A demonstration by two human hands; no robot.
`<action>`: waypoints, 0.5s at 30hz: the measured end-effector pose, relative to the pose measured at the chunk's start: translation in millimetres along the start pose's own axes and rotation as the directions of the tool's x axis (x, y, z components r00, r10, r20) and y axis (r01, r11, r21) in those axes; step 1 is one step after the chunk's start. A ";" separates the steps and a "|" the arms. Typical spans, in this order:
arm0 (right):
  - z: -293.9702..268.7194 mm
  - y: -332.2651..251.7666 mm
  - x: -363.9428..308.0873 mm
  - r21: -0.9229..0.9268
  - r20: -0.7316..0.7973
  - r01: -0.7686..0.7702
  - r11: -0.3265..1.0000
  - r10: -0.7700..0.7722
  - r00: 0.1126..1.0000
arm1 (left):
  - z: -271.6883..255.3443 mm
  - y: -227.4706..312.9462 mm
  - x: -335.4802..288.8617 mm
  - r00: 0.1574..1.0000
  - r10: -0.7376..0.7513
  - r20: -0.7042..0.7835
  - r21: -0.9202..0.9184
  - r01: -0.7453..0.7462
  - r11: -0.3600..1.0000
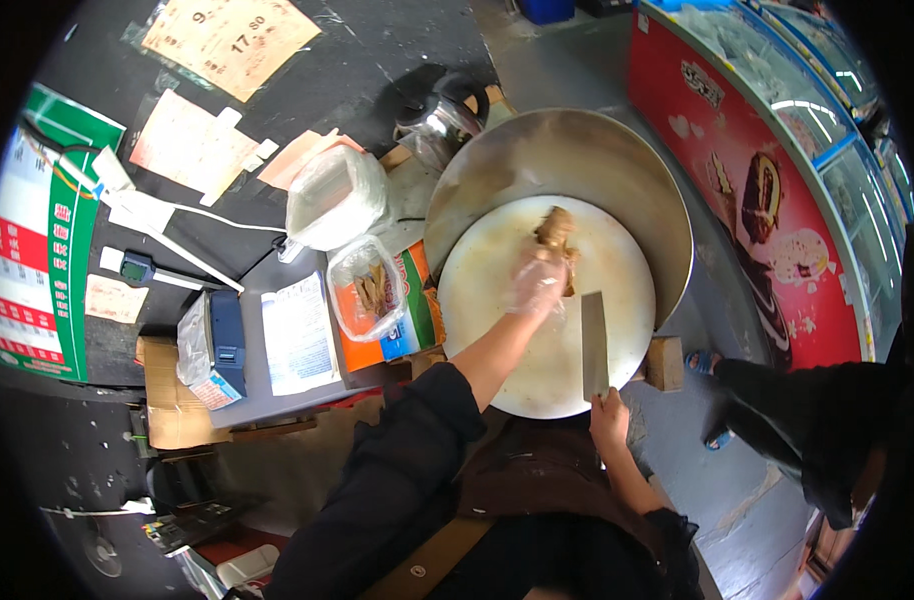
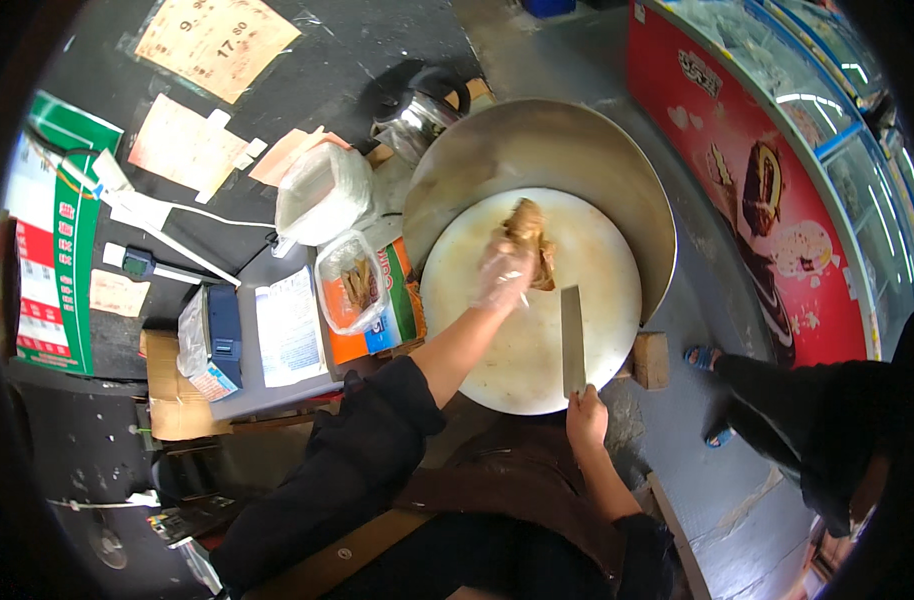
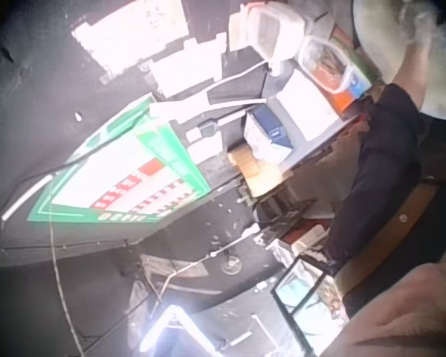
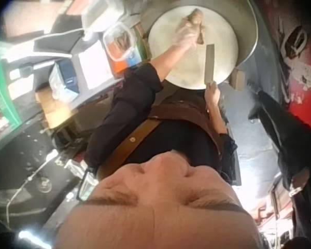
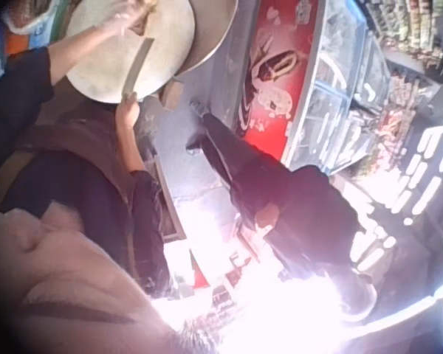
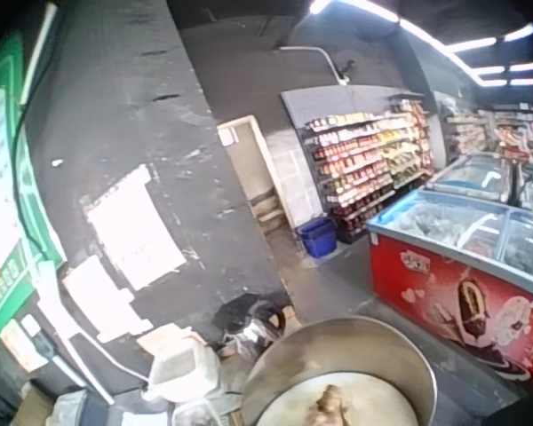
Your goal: The person retrieves a roasted chicken from a display case, places it on a cutting board, and uses a cleaver to chop it into portions. The person weighs the chicken, then continues chopping and places the pieces into a plastic container.
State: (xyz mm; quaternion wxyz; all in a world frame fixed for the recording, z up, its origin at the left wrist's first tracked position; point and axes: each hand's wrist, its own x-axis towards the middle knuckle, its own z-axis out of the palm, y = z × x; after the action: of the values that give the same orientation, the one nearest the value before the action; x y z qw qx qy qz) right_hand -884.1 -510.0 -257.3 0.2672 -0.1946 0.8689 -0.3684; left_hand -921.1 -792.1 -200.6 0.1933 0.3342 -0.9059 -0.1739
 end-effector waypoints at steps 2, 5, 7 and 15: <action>-3.9 2.6 -6.9 -0.013 -0.001 -0.061 0.998 0.061 0.998 | -7.8 -26.2 18.3 0.696 -0.650 0.304 -0.708 0.622 0.335; -5.0 7.1 -14.4 0.031 -0.046 -0.073 0.997 0.074 0.996 | -0.6 -66.6 26.7 0.488 -0.548 0.679 -0.724 0.568 -0.391; -2.7 10.0 -14.3 0.035 -0.089 -0.040 0.999 0.043 0.995 | 17.6 -82.1 20.7 0.476 -0.479 0.738 -0.674 0.473 -0.568; 13.5 3.5 11.6 -0.058 -0.069 0.081 0.995 -0.085 0.994 | -78.4 -186.5 -52.7 0.673 -0.480 0.564 -0.411 0.732 0.543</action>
State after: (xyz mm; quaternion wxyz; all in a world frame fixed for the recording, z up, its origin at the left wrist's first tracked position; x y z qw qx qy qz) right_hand -885.4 -521.1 -271.5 0.2150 -0.2247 0.8788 -0.3619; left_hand -747.1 -904.8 -228.1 0.0336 0.5104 -0.6395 -0.5740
